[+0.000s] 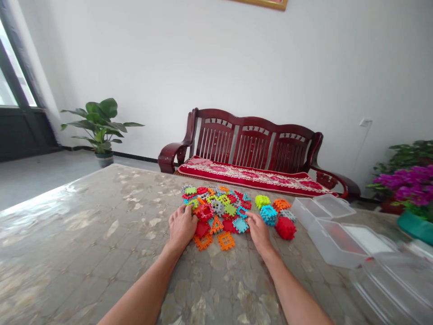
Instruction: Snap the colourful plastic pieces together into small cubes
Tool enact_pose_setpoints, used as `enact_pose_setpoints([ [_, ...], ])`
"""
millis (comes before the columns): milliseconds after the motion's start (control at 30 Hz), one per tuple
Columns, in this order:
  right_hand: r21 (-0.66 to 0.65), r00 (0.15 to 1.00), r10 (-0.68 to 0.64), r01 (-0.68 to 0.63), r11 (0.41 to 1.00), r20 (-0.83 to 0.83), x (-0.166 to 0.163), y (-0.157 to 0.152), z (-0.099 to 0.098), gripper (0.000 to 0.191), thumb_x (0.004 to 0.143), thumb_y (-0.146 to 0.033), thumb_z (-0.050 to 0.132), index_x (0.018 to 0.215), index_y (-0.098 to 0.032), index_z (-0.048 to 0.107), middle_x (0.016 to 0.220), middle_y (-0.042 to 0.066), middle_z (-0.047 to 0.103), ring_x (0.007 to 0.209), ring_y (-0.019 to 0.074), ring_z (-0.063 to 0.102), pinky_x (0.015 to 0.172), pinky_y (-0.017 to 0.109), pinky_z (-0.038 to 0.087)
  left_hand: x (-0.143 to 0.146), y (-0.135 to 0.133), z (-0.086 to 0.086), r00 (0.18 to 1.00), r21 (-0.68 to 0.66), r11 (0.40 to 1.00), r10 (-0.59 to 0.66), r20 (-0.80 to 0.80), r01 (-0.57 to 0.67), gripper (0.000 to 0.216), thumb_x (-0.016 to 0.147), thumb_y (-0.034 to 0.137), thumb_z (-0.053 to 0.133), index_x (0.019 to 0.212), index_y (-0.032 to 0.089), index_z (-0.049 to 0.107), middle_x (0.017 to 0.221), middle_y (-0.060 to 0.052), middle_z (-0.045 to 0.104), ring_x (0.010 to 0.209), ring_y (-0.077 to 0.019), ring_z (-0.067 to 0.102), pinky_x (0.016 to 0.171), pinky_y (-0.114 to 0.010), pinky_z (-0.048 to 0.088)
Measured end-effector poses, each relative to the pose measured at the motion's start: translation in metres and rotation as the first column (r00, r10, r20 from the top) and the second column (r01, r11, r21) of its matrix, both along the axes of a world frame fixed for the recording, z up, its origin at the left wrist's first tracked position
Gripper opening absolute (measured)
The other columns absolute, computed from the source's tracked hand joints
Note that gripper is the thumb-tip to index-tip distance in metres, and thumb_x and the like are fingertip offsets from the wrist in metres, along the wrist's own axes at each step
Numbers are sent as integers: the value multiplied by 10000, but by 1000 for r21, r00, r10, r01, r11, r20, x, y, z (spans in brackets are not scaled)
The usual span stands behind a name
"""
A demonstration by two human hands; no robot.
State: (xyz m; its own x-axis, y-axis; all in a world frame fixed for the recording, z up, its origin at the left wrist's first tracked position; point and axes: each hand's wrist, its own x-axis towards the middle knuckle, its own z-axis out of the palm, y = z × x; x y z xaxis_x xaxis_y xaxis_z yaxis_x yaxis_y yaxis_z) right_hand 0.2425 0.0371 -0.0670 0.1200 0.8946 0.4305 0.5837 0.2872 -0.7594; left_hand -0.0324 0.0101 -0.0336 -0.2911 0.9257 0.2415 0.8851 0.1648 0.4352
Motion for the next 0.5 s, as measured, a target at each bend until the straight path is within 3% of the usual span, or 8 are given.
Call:
enact_pose_setpoints([
  [300, -2, 946, 59, -62, 998, 318, 2, 2, 10, 400, 863, -249, 389, 1158, -192, 653, 1176, 90, 610, 1127, 196, 542, 1022, 330, 393, 0, 0, -1, 1000, -15, 1000, 6, -25, -6, 464, 844, 277, 390, 1276, 228, 553, 1342, -88, 532, 1186, -271, 493, 1025, -427, 317],
  [500, -78, 873, -26, 73, 994, 486, -5, -2, 17, 366, 893, -271, 412, 1163, -239, 656, 1234, 95, 546, 1150, 222, 529, 1005, 343, 387, 0, 1, -1, 999, -9, 1000, 2, -38, -2, 465, 844, 273, 391, 1277, 223, 553, 1335, -95, 536, 1186, -267, 494, 1021, -425, 320],
])
